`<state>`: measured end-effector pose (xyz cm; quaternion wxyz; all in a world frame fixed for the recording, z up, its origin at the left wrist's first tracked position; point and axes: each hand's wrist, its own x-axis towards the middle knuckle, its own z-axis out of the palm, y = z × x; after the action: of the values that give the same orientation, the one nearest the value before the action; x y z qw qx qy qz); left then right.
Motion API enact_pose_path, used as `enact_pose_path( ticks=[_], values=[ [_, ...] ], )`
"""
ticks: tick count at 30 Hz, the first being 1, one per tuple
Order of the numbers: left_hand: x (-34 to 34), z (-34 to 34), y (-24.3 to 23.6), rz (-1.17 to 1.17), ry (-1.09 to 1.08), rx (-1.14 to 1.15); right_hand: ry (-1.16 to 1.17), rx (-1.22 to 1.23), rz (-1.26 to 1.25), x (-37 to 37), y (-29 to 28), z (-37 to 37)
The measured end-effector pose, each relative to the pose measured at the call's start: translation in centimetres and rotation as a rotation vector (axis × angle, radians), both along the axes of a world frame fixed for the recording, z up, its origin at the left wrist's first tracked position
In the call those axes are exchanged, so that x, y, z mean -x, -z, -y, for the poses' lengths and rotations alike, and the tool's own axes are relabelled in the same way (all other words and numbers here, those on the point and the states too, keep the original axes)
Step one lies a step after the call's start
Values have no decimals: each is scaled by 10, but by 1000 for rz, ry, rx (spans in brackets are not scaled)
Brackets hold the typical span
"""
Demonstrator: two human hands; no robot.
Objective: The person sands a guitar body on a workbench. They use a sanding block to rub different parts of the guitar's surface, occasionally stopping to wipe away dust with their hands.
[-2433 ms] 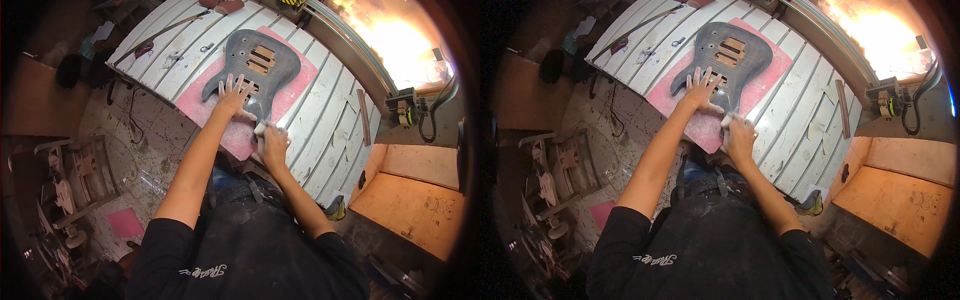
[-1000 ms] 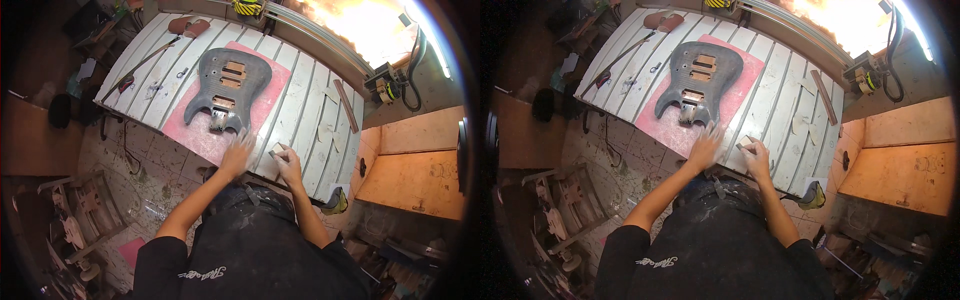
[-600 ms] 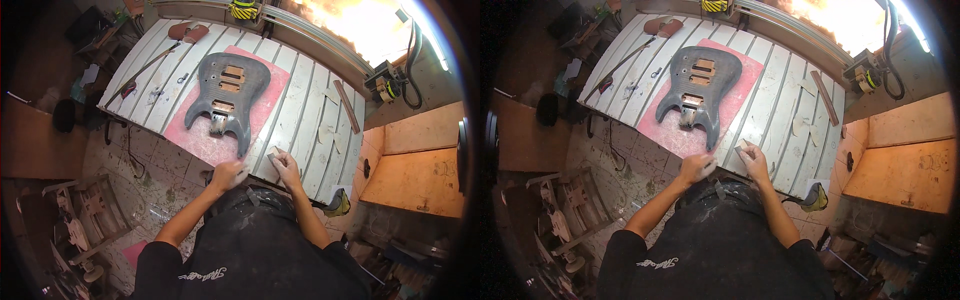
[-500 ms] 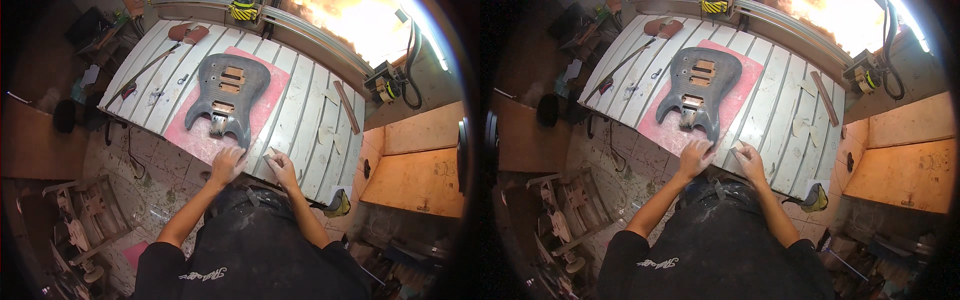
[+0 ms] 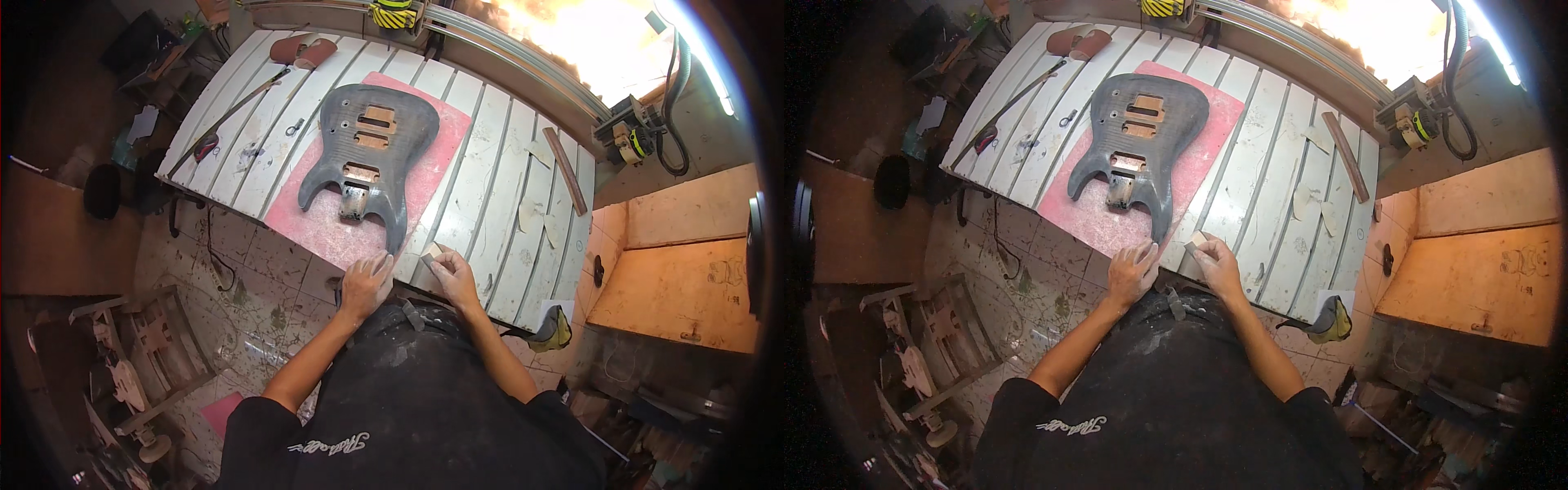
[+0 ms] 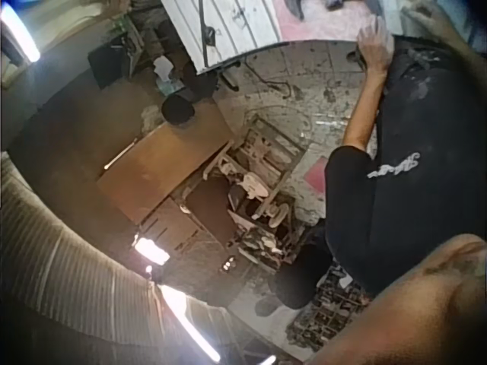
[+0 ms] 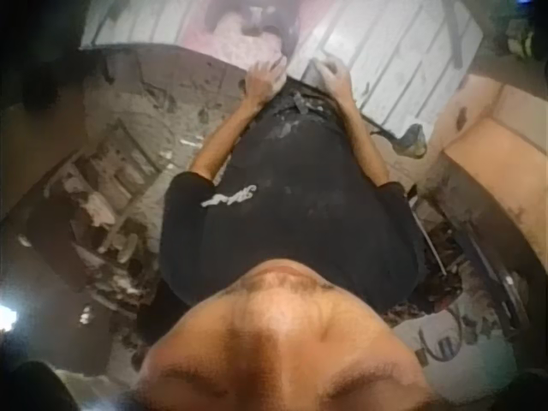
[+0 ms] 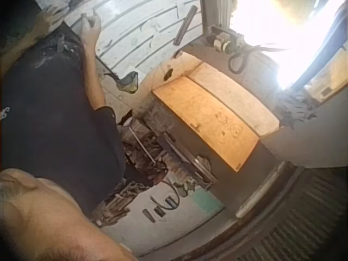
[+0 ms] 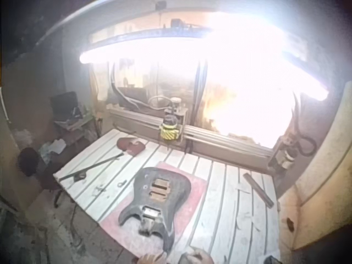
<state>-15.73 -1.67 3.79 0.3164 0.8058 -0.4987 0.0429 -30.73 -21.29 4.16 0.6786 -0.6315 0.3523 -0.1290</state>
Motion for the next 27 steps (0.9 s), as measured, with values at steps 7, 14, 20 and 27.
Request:
enact_pose_path(
  ticks=[7, 14, 20, 27],
  values=[
    [-19, 15, 3, -112, -72, -60, -102, 471, -156, -30, -27, -16],
    [-34, 37, 15, -170, -152, -214, -109, 975, -106, -69, -26, -31],
    [-23, 39, 17, -182, -181, -485, -219, 987, 6, -74, -19, -27],
    [-30, 40, 32, 40, -152, -458, -202, 1048, -36, -62, -16, -35]
  ],
)
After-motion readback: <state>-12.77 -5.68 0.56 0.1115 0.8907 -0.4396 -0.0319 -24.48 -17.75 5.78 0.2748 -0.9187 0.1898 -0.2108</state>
